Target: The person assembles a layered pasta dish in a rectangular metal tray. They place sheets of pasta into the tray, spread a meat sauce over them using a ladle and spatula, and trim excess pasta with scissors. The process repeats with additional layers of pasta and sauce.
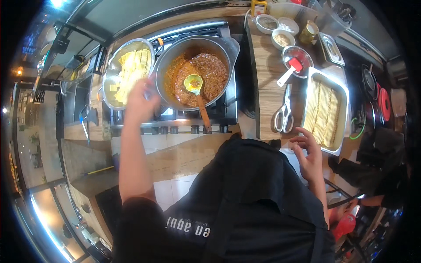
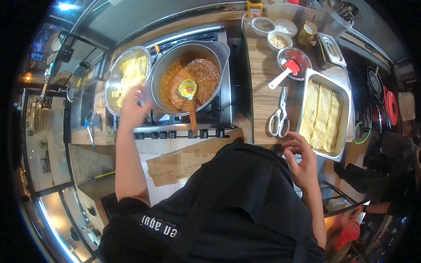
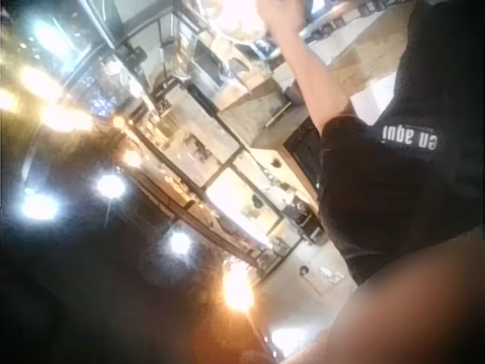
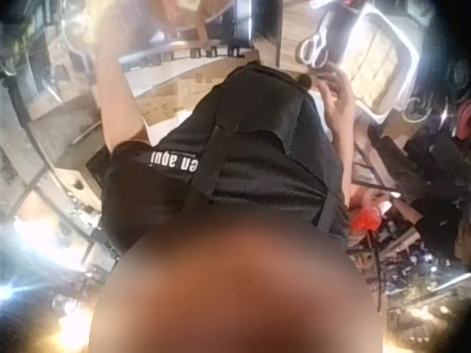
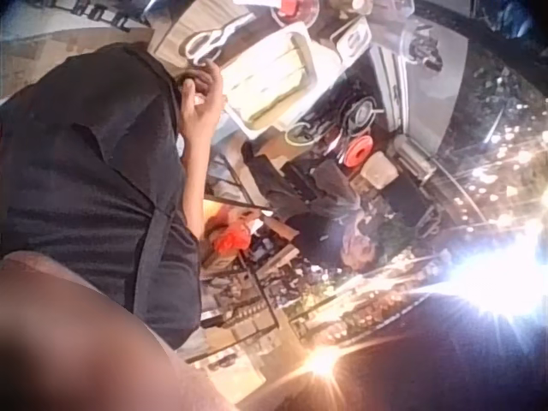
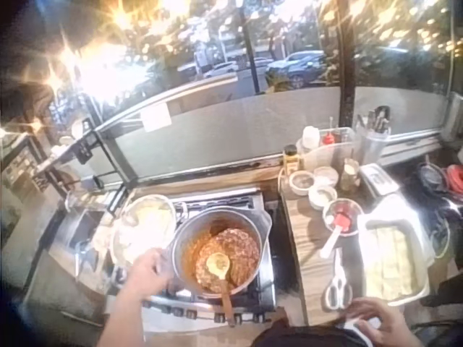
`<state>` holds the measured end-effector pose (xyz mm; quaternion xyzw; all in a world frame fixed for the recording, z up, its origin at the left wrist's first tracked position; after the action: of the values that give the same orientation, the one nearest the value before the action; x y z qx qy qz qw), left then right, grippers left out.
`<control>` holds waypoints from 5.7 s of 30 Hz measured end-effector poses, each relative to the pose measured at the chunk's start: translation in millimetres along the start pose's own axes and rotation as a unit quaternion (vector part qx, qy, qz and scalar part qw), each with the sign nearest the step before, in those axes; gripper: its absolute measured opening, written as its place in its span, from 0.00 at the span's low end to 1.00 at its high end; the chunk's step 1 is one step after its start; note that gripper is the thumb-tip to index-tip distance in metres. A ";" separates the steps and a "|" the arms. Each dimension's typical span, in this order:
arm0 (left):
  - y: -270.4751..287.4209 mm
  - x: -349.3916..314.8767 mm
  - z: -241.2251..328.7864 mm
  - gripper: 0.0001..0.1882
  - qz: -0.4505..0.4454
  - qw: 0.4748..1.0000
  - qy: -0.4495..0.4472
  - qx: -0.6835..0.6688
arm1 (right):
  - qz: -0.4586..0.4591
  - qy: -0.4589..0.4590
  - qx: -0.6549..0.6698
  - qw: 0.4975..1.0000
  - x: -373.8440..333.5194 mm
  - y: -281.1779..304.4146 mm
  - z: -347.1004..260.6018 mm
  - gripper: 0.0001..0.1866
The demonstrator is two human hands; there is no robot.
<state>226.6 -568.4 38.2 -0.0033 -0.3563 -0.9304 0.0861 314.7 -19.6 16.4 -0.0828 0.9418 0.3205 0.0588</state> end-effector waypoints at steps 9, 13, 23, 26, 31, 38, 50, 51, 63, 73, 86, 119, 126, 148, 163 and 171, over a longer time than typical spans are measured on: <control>-82.7 -35.4 62.4 0.11 -0.059 0.991 -0.084 -0.084 | 0.035 -0.042 -0.045 0.997 -29.0 7.9 22.7 0.24; -39.5 19.5 23.9 0.13 0.154 0.984 0.090 -0.029 | 0.056 -0.023 -0.029 0.998 -32.4 2.4 31.0 0.21; -68.2 39.4 31.6 0.10 -0.018 0.965 -0.261 0.005 | 0.043 -0.029 -0.088 0.995 -42.4 1.6 39.6 0.18; -88.1 27.0 35.3 0.10 -0.111 0.939 -0.321 0.049 | 0.024 -0.012 -0.103 0.994 -38.5 -1.6 36.8 0.18; -65.6 -19.0 45.9 0.08 -0.165 0.931 -0.320 -0.053 | 0.029 -0.050 -0.074 0.996 -47.9 -5.4 56.3 0.17; -30.4 -14.8 -20.3 0.12 0.036 0.870 0.247 -0.426 | -0.030 -0.084 -0.081 0.993 -54.8 -10.4 89.5 0.15; -13.0 -31.5 -15.0 0.14 0.134 0.826 0.189 -0.514 | -0.008 -0.211 0.103 0.972 -87.0 21.7 245.6 0.16; -13.1 -31.8 -16.8 0.15 0.136 0.827 0.189 -0.512 | 0.021 -0.234 0.155 0.960 -89.9 27.4 258.1 0.15; -6.6 -14.4 45.1 0.16 0.174 0.838 0.159 -0.492 | 0.197 -0.255 0.457 0.829 -66.8 116.6 346.7 0.25; -116.2 -15.6 202.3 0.16 0.054 0.850 0.112 -0.511 | 0.127 -0.229 0.468 0.844 -49.9 132.6 339.4 0.21; -292.4 -80.9 278.1 0.10 -0.207 0.930 -0.056 -0.298 | 0.089 -0.268 0.433 0.856 -66.9 164.0 385.4 0.19; -347.0 -84.0 341.8 0.21 -0.371 0.762 -0.526 -0.066 | 0.080 -0.250 0.424 0.867 -98.6 147.9 395.0 0.13; -325.9 -100.1 327.5 0.23 -0.337 0.755 -0.559 -0.066 | 0.047 -0.242 0.413 0.877 -73.9 131.7 374.1 0.11; -84.7 -55.6 39.6 0.08 0.227 0.962 -0.151 -0.004 | -0.191 -0.280 -0.116 0.934 -185.7 24.5 577.1 0.16; -77.8 -56.2 -26.9 0.12 0.192 0.825 0.207 -0.489 | -0.147 -0.327 -0.029 0.933 -196.3 1.1 515.4 0.17; -44.7 -53.4 -35.0 0.13 0.274 0.822 0.124 -0.484 | -0.189 -0.323 -0.030 0.927 -189.9 0.5 508.4 0.17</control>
<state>273.8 -550.5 -21.1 -0.0263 0.1690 -0.9137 0.3685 529.9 315.2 -352.7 -0.1527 0.8286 0.3409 0.4170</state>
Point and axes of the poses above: each hand's wrist, its own x-axis towards the middle knuckle, its own y-axis out of the back of the hand, z = x × y, the point moved 2 cm from there along x, towards the middle knuckle, and after that the axes turned 15 degrees about -x, right-handed, at the moved point
